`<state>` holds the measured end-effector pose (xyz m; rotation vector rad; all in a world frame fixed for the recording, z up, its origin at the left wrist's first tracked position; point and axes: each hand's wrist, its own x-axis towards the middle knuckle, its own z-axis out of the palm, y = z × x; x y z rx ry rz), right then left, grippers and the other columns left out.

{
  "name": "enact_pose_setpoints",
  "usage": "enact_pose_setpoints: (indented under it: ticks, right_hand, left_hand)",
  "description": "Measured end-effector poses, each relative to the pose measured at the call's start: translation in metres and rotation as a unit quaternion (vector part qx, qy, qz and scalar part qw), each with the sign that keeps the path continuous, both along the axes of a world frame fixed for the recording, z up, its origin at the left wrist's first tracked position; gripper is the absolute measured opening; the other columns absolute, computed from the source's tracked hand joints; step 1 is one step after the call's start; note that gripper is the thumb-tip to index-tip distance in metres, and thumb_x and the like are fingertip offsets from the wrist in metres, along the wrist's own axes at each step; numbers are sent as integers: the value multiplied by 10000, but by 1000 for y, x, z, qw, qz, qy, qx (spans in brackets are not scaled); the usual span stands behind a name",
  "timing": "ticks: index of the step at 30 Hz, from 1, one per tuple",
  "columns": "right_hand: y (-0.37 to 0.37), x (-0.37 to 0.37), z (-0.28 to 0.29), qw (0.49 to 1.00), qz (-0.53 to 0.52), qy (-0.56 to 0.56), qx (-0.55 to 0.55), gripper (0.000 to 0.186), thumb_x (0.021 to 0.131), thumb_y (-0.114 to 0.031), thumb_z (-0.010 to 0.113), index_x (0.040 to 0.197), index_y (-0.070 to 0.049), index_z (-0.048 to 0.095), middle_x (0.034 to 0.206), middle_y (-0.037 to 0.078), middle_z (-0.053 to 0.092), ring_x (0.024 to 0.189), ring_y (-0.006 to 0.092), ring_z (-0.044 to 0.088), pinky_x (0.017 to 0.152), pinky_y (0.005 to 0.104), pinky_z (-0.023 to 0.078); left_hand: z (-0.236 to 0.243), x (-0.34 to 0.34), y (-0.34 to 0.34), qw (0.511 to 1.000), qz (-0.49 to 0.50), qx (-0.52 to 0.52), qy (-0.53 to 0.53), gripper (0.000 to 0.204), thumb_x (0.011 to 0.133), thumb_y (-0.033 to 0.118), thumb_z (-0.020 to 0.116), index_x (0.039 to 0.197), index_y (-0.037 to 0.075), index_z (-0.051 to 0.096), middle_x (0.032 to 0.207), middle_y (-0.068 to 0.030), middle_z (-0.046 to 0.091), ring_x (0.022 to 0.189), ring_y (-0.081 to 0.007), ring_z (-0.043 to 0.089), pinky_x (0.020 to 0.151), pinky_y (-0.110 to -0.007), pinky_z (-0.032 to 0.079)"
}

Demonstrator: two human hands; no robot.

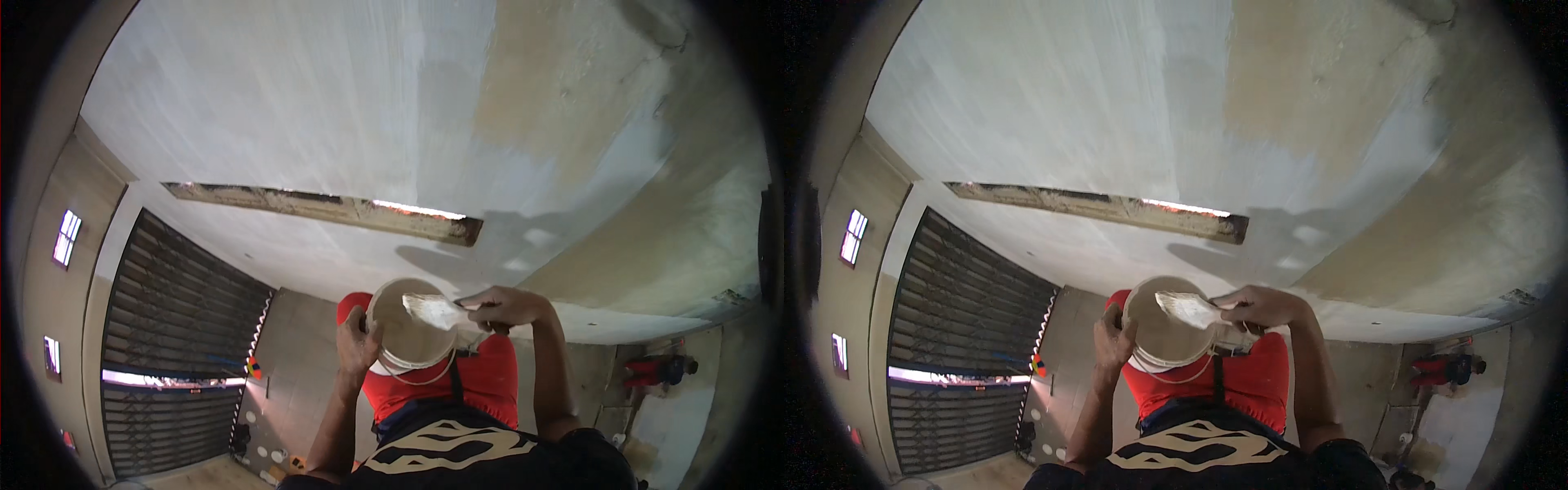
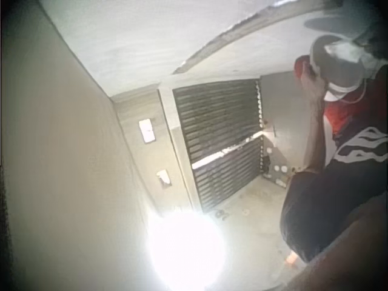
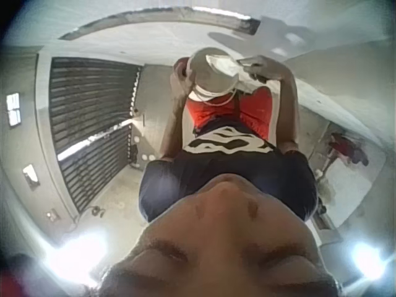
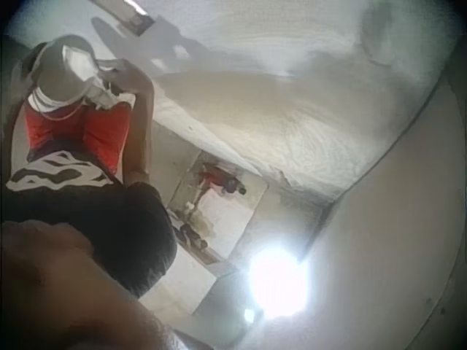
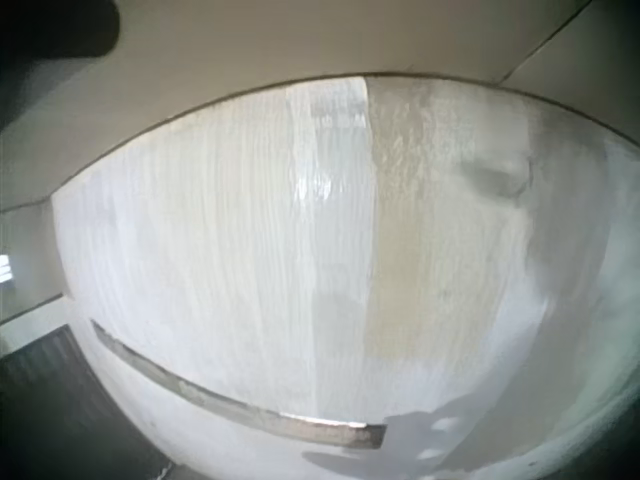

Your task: The person paints a ceiling by dipping a paint brush into a bucket and applying paint onto the ceiling surface.

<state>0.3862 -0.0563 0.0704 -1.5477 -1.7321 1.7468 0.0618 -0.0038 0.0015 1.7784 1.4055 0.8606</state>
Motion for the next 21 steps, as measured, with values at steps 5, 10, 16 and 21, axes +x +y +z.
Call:
enact_pose_setpoints:
  ticks: [5, 10, 16, 21]
  right_hand:
    - [-57, 2, -43, 933, -219, 264, -108, 429, 1000, -260, 583, 1364, -42, 518, 733, 79, 611, 475, 79, 473, 362, 207, 315]
    - [-91, -17, -99, 804, -253, 506, -183, 384, 998, -225, 527, 1340, -57, 485, 735, 37, 571, 418, 65, 418, 313, 183, 280]
    - [-75, -16, -60, 727, -355, 587, -22, 348, 1000, -222, 479, 1317, -83, 443, 754, 60, 533, 414, 90, 386, 307, 188, 281]
    - [-43, 9, 70, 729, -536, 311, 291, 304, 991, -175, 496, 1267, -65, 563, 752, 9, 515, 493, 45, 373, 425, 206, 299]
  left_hand:
    - [-6, 8, 9, 999, 9, -14, -45, 484, 778, 445, 655, 730, 1, 469, 577, -174, 464, 530, -247, 435, 509, -410, 393]
    - [-22, -2, 11, 1000, 29, -5, 2, 527, 868, 466, 629, 827, -51, 535, 626, -130, 492, 654, -130, 451, 533, -361, 397]
    - [-29, 3, 18, 999, 27, 20, -41, 547, 829, 509, 662, 748, -22, 556, 551, -157, 506, 520, -183, 443, 482, -399, 380]
    - [-16, 3, 16, 999, -9, 22, -36, 482, 828, 458, 656, 845, -23, 641, 568, -146, 542, 525, -199, 508, 488, -403, 389]
